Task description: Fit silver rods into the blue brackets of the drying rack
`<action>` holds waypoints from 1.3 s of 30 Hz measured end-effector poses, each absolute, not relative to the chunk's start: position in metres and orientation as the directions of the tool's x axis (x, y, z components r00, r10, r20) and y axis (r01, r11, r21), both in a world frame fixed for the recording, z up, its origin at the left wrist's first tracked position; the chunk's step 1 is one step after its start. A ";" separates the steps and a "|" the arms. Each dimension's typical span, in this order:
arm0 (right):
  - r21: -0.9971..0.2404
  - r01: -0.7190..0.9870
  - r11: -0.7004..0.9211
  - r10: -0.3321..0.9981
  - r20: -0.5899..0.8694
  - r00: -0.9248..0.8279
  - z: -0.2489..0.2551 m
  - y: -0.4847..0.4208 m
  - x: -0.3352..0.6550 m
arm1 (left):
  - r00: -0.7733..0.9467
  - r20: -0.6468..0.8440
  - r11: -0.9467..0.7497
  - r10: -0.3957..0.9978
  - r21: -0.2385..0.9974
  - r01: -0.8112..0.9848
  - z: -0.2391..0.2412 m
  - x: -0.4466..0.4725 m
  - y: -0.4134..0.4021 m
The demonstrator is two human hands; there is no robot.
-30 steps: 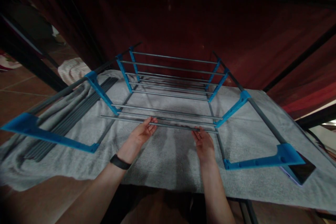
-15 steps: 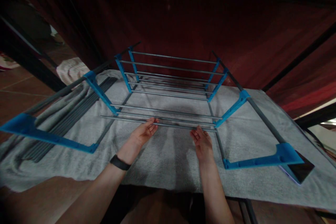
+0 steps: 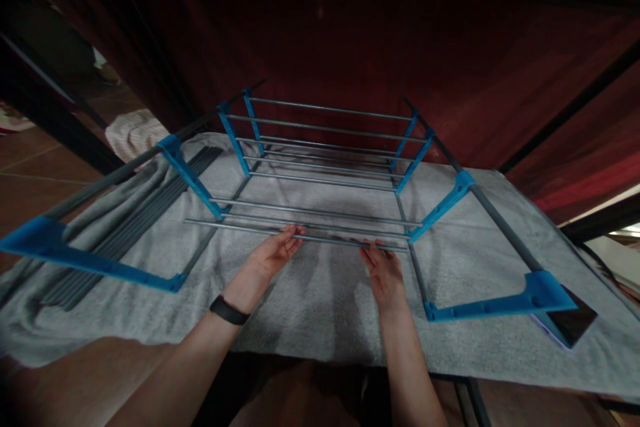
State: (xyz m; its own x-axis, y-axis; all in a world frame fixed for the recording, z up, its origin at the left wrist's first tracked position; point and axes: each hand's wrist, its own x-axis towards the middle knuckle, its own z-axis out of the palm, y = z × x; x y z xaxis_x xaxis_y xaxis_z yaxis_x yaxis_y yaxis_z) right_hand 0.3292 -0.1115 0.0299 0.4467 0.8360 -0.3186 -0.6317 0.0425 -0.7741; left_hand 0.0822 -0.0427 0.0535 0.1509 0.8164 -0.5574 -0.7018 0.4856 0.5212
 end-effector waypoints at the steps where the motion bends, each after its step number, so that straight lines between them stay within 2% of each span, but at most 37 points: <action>1: -0.774 -0.631 0.045 0.832 -0.321 0.452 0.029 -0.112 0.330 | 0.152 -0.554 0.484 0.819 0.521 -0.703 0.054 0.082 -0.043; 11: -0.768 -0.632 0.105 0.721 -0.378 0.580 0.024 -0.110 0.357 | 0.099 -0.581 0.468 0.808 0.530 -0.708 0.062 0.077 -0.037; 24: -0.799 -0.588 0.128 0.735 -0.322 0.597 0.029 -0.111 0.354 | 0.103 -0.560 0.455 0.822 0.537 -0.710 0.056 0.080 -0.039; 39: -0.826 -0.557 0.088 0.806 -0.269 0.526 0.027 -0.113 0.344 | 0.149 -0.533 0.470 0.833 0.537 -0.701 0.051 0.088 -0.045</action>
State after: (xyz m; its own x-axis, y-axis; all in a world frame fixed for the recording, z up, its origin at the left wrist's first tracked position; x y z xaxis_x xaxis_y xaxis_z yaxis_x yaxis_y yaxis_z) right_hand 0.3440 -0.1130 0.0273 0.5264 0.8065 -0.2693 -0.5570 0.0878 -0.8259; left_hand 0.0875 -0.0454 0.0510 0.1491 0.8327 -0.5332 -0.7006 0.4695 0.5373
